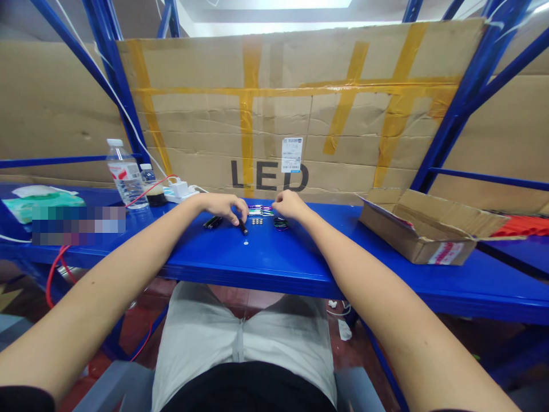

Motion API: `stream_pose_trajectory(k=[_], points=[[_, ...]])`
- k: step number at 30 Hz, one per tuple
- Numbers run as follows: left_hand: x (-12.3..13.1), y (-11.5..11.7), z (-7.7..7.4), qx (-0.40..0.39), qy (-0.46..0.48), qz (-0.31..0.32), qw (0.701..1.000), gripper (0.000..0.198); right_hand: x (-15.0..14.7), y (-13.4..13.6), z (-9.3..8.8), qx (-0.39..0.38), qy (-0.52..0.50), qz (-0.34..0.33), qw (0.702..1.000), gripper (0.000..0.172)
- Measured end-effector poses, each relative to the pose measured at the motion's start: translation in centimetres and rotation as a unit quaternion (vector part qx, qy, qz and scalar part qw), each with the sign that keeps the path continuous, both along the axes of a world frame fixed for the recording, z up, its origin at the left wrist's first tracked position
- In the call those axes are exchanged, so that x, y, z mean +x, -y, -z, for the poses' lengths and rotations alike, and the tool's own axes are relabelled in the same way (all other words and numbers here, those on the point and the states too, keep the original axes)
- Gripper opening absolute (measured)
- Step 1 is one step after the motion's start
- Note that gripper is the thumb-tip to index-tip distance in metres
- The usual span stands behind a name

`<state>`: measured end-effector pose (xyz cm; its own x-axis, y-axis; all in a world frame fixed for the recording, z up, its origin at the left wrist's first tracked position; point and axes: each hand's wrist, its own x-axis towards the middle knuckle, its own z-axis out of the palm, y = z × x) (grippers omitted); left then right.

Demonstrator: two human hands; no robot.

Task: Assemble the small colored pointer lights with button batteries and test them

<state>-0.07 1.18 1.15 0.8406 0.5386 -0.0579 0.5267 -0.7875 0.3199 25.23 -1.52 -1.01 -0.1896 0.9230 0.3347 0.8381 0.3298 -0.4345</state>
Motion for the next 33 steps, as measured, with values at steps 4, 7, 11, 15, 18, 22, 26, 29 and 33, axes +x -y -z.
stream_pose_trajectory(k=[4,7,11,15,18,22,26,29,33], points=[[0.7,1.0,-0.6,-0.017,0.13,-0.023,0.991,0.028,0.0,0.9,-0.7,-0.054,-0.129,-0.088,0.986,0.021],[1.7,1.7,-0.5,0.004,0.244,-0.045,0.969,0.028,-0.3,1.8,-1.0,-0.103,-0.164,-0.193,0.962,0.033],[3.0,1.8,0.5,0.025,0.305,-0.065,0.95,0.025,-0.5,2.2,-0.8,-0.098,-0.095,-0.208,0.969,0.041],[3.4,1.1,1.4,0.043,0.315,-0.091,0.944,0.035,-0.2,1.6,-0.6,-0.082,-0.075,-0.188,0.976,0.024],[3.1,0.6,1.7,0.095,0.258,-0.097,0.957,0.022,0.0,1.1,-0.5,-0.07,-0.087,-0.15,0.982,0.014],[3.1,0.3,2.3,0.152,0.161,-0.065,0.973,0.028,0.1,0.9,-0.5,-0.066,-0.115,-0.11,0.985,0.017],[3.6,0.0,3.0,0.155,0.114,-0.02,0.981,0.033,0.0,0.6,-0.3,-0.049,-0.093,-0.104,0.989,0.018],[3.7,-0.2,3.4,0.141,0.097,-0.004,0.985,0.038,0.1,0.2,-0.1,-0.041,-0.069,-0.103,0.991,0.018],[3.6,-0.7,3.7,0.123,0.094,-0.007,0.988,0.045,0.2,-0.2,0.1,-0.047,-0.063,-0.1,0.992,0.017]])
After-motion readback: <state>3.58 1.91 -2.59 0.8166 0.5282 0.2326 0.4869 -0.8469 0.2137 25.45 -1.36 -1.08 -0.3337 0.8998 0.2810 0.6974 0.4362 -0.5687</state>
